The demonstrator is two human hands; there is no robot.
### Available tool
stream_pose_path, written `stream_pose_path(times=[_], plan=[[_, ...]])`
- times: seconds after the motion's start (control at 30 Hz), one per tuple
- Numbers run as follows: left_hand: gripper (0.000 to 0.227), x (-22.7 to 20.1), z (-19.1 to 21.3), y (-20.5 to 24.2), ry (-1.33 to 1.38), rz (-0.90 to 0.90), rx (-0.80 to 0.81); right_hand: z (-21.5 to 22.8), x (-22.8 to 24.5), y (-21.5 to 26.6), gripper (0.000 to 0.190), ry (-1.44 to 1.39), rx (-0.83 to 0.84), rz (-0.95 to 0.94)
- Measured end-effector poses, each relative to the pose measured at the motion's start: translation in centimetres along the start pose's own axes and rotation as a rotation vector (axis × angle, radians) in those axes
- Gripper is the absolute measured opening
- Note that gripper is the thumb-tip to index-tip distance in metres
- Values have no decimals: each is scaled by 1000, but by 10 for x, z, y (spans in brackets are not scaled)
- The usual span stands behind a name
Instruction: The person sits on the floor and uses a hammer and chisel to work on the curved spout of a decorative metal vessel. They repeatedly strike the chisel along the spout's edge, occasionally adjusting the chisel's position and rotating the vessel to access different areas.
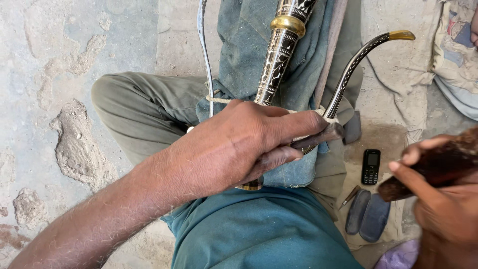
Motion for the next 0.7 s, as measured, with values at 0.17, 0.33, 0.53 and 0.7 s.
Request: stream_pose_path(times=[0.17, 0.33, 0.53, 0.7], plan=[[37, 15, -7, 3, 24, 121, 33, 33, -2, -4, 31, 489, -11, -55], [37, 15, -7, 6, 3, 117, 39, 52, -9, -4, 31, 792, -15, -80], [37, 10, -5, 2, 5, 91, 33, 51, -9, -1, 35, 807, 28, -10], [36, 9, -5, 10, 4, 21, -3, 47, -10, 1, 39, 778, 29, 1]])
Point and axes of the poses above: each hand's wrist, its own y-axis away from the middle knuckle, its own z-axis out of the back of the hand, x = y × z, the point moved 10 cm from there along -y, towards the middle knuckle, and after that the axes turned 7 degrees about -x, right-handed, at the moved point
